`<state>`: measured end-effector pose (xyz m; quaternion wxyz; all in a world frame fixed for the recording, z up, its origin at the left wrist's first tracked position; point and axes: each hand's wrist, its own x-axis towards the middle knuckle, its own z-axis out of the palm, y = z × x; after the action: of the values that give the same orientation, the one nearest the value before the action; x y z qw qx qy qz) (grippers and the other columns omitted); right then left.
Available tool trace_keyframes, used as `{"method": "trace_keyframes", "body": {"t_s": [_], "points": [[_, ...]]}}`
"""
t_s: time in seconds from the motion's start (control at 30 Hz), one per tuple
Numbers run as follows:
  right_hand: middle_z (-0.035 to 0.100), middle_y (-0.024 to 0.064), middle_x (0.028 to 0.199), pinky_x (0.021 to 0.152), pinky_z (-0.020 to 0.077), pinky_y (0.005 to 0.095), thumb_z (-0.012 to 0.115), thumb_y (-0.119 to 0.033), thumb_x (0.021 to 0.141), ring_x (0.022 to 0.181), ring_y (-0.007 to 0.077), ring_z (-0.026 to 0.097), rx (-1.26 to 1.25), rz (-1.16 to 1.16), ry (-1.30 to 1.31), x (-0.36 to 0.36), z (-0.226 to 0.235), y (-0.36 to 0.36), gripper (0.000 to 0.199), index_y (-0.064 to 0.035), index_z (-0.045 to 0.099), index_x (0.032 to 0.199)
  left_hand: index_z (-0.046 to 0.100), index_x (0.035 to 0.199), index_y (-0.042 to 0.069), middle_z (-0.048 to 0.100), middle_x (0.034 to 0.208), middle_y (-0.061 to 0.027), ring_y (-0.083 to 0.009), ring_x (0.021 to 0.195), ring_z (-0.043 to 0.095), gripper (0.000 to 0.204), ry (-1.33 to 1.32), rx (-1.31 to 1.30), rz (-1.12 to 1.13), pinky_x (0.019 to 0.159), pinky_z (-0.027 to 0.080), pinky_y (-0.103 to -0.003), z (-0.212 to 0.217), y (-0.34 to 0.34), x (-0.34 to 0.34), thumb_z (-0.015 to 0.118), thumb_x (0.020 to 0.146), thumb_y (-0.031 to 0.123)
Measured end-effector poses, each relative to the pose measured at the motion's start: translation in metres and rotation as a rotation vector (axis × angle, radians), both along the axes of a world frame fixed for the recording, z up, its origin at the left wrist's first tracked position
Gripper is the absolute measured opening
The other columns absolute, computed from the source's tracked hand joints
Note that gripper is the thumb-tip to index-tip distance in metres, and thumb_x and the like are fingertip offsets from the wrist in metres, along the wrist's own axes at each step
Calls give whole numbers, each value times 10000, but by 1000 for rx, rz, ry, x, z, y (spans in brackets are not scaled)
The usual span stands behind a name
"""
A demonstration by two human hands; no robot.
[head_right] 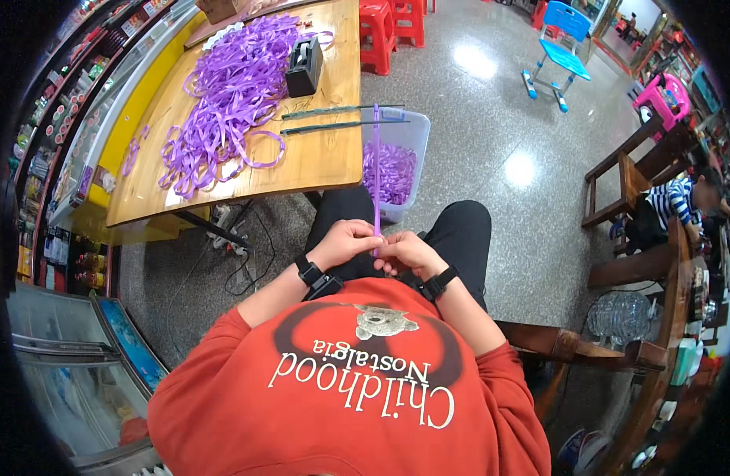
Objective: Sort and organize purple ribbons from a large pile into a plastic container at a workshop table.
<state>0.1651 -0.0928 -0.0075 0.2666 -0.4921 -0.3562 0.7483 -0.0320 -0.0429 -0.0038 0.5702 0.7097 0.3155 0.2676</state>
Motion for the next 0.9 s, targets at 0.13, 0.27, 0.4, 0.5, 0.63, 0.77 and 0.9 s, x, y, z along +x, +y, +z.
{"method": "trace_keyframes", "body": {"t_s": [0.13, 0.27, 0.4, 0.5, 0.63, 0.77, 0.9], "points": [[684, 78, 715, 477, 485, 229, 621, -151, 873, 546, 106, 610, -35, 3, -9, -4, 7, -5, 146, -15, 660, 835, 702, 850, -13, 650, 769, -19, -87, 695, 584, 229, 95, 55, 131, 648, 461, -258, 7, 17, 12, 696, 861, 216], [682, 76, 713, 480, 485, 229, 614, -127, 874, 547, 104, 609, -45, 12, -10, -5, 6, -3, 128, -14, 657, 830, 692, 845, 1, 644, 735, -10, -93, 665, 569, 283, 102, 120, 259, 630, 457, -283, 14, 52, 30, 690, 864, 283], [679, 77, 702, 484, 487, 230, 603, -111, 882, 552, 112, 612, -39, -1, -9, -4, 4, -3, 125, -17, 649, 814, 669, 811, 28, 613, 688, 1, -115, 618, 546, 266, -96, 325, 553, 588, 430, -278, 5, 90, 43, 677, 869, 288], [684, 60, 803, 525, 489, 240, 639, -206, 887, 616, 99, 610, 46, 27, -126, 6, 11, 5, 185, -23, 661, 895, 667, 770, 60, 588, 663, 8, -89, 599, 507, 256, -193, 110, 499, 577, 410, -250, -1, 101, 46, 635, 883, 288], [630, -12, 816, 571, 458, 242, 658, -318, 898, 676, 77, 572, 364, -265, -318, 19, 21, 43, 293, -39, 648, 984, 664, 761, 46, 587, 660, 6, -96, 618, 532, 255, -244, 138, 502, 580, 425, -262, 2, 96, 50, 625, 890, 263], [635, -9, 865, 629, 463, 234, 629, -286, 921, 766, 73, 575, 650, -441, -153, 7, 48, 96, 278, -31, 638, 1033, 661, 761, 43, 587, 660, 1, -96, 625, 540, 249, -255, 167, 472, 573, 426, -276, 8, 93, 43, 626, 890, 254], [638, -6, 884, 674, 468, 233, 615, -255, 933, 788, 74, 579, 576, -495, 12, -7, 66, 128, 259, -29, 644, 1054, 640, 779, 49, 596, 706, -48, -185, 633, 564, 216, -147, 490, 629, 584, 453, -355, 29, 81, 48, 691, 830, 252]]}}
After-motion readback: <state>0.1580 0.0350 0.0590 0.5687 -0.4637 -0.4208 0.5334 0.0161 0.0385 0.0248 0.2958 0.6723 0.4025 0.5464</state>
